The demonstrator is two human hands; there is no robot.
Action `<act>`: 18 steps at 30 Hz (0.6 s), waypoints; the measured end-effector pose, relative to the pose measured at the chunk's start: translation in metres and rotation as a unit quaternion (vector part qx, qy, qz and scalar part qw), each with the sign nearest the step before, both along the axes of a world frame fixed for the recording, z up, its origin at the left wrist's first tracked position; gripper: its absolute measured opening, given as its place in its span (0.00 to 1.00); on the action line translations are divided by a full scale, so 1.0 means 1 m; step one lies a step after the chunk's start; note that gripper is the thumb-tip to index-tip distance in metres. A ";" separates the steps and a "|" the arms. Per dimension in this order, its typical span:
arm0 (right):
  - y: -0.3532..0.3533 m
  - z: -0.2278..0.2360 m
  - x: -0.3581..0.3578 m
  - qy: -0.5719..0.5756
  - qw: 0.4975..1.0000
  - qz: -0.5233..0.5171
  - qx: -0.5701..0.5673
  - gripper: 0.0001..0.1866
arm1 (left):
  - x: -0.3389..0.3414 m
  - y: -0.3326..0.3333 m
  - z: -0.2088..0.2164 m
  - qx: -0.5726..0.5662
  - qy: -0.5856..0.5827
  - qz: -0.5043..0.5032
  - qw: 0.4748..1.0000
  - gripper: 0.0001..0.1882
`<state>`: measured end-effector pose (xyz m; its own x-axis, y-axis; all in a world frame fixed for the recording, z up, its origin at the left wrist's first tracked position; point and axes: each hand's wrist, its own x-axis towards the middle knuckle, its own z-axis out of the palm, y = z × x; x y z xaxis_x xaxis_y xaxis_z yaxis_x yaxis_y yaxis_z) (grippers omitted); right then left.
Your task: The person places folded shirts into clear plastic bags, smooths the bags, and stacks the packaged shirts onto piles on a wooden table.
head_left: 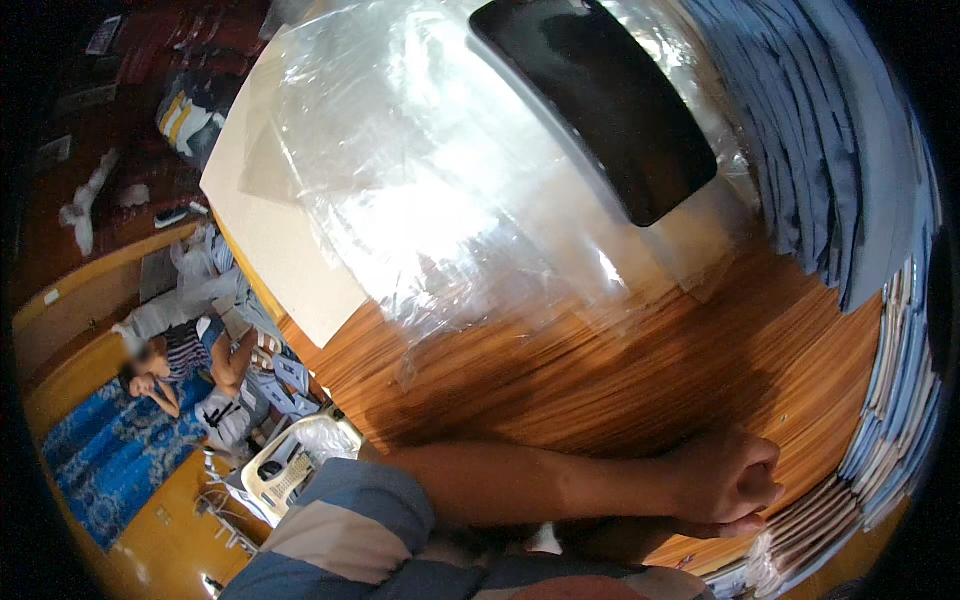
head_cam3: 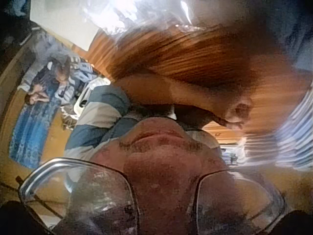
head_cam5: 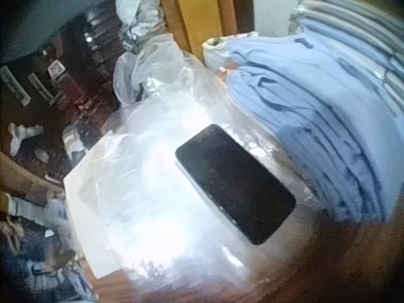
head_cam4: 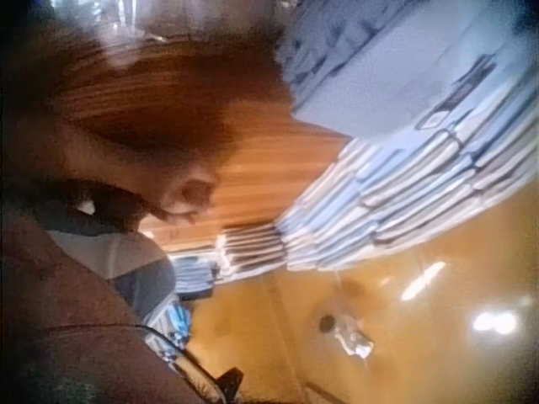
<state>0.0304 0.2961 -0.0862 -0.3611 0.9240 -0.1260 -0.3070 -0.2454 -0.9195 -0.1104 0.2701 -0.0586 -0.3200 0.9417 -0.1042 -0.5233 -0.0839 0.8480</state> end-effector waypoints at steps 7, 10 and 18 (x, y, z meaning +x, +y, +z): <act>-0.006 -0.003 -0.009 0.005 1.000 -0.012 -0.016 0.10 | -0.006 -0.002 0.002 -0.044 0.016 -0.028 0.999 0.16; -0.007 -0.002 -0.011 0.006 1.000 -0.012 -0.021 0.11 | 0.003 -0.004 -0.001 -0.052 0.000 -0.039 0.998 0.14; -0.007 -0.001 -0.010 0.016 0.999 -0.008 -0.038 0.11 | -0.004 -0.008 0.002 -0.039 -0.018 -0.002 0.999 0.10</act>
<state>0.0204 0.2895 -0.0874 -0.3517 0.9179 -0.1837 -0.3407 -0.3083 -0.8882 -0.1148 0.2621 -0.0571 -0.3111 0.9315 -0.1886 -0.5535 -0.0162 0.8327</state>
